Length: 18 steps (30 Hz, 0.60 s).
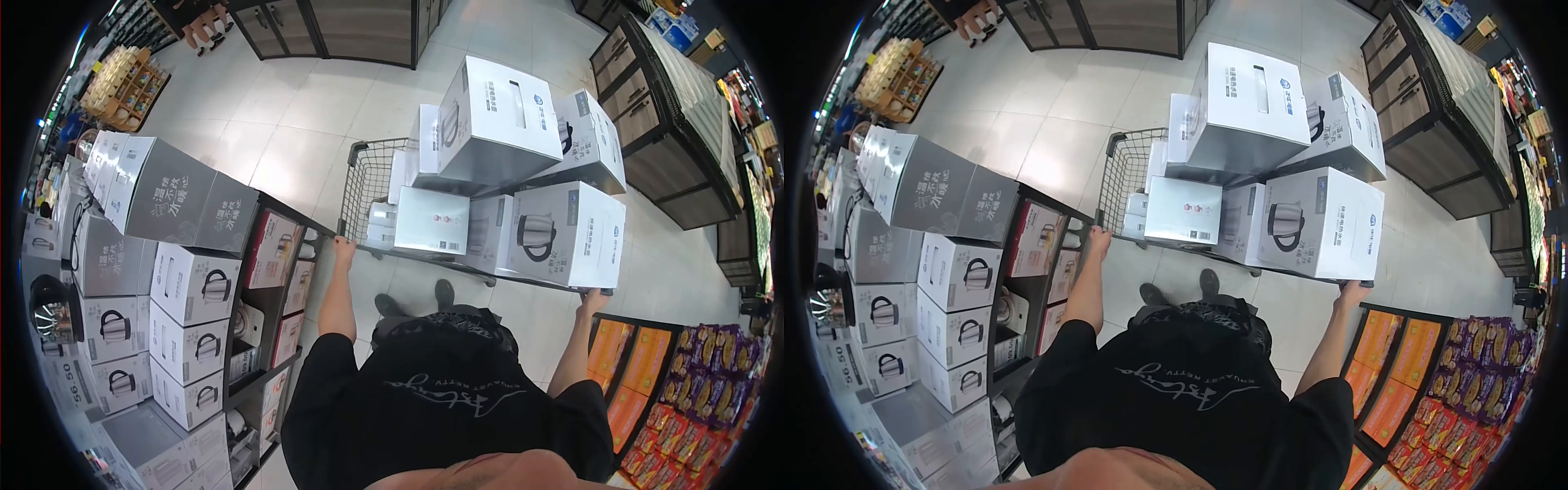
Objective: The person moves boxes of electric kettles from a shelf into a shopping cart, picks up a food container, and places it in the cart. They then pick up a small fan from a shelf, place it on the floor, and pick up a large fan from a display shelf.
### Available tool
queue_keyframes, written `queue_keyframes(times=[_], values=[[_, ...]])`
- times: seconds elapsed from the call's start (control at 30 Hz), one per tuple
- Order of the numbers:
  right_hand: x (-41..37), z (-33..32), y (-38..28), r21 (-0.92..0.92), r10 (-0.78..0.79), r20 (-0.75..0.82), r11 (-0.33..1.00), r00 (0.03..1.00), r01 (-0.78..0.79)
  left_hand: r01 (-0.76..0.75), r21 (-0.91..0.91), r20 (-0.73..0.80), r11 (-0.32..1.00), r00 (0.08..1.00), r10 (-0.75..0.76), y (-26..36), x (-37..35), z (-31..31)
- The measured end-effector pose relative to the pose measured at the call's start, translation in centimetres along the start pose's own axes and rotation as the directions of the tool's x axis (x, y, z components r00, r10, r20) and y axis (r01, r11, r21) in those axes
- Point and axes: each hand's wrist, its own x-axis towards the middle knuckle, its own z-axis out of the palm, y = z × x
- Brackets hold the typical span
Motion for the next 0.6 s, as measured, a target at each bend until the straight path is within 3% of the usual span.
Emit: queue_keyframes(times=[0.07,0.13,0.33,0.43,0.53,0.6], values=[[0.3,0.0,-0.2,-0.044,0.06,0.031,0.997,0.998,-0.058,0.044,0.044,0.045,0.998,0.998,-0.046,0.5,0.2,0.1],[0.1,0.4,-0.5,-0.017,0.023,0.028,1.0,0.999,-0.022,0.077,0.037,0.034,0.996,0.996,-0.078,1.3,0.5,0.4],[-0.7,0.9,-0.8,-0.014,0.006,-0.031,1.0,0.999,-0.007,0.013,0.217,0.118,0.976,0.992,-0.039,2.0,2.5,0.5],[-0.8,0.8,-0.5,-0.029,0.018,-0.055,0.999,0.998,-0.019,0.007,0.166,0.053,0.986,0.998,-0.016,2.1,3.6,1.5],[-0.5,0.7,-0.3,-0.045,0.015,-0.059,0.999,0.998,-0.018,-0.043,0.286,0.087,0.957,0.996,0.019,2.4,4.7,2.2],[-0.3,0.4,0.1,-0.04,0.012,-0.048,0.999,0.999,-0.014,-0.027,0.256,0.096,0.966,0.995,0.002,2.9,4.7,2.2]])
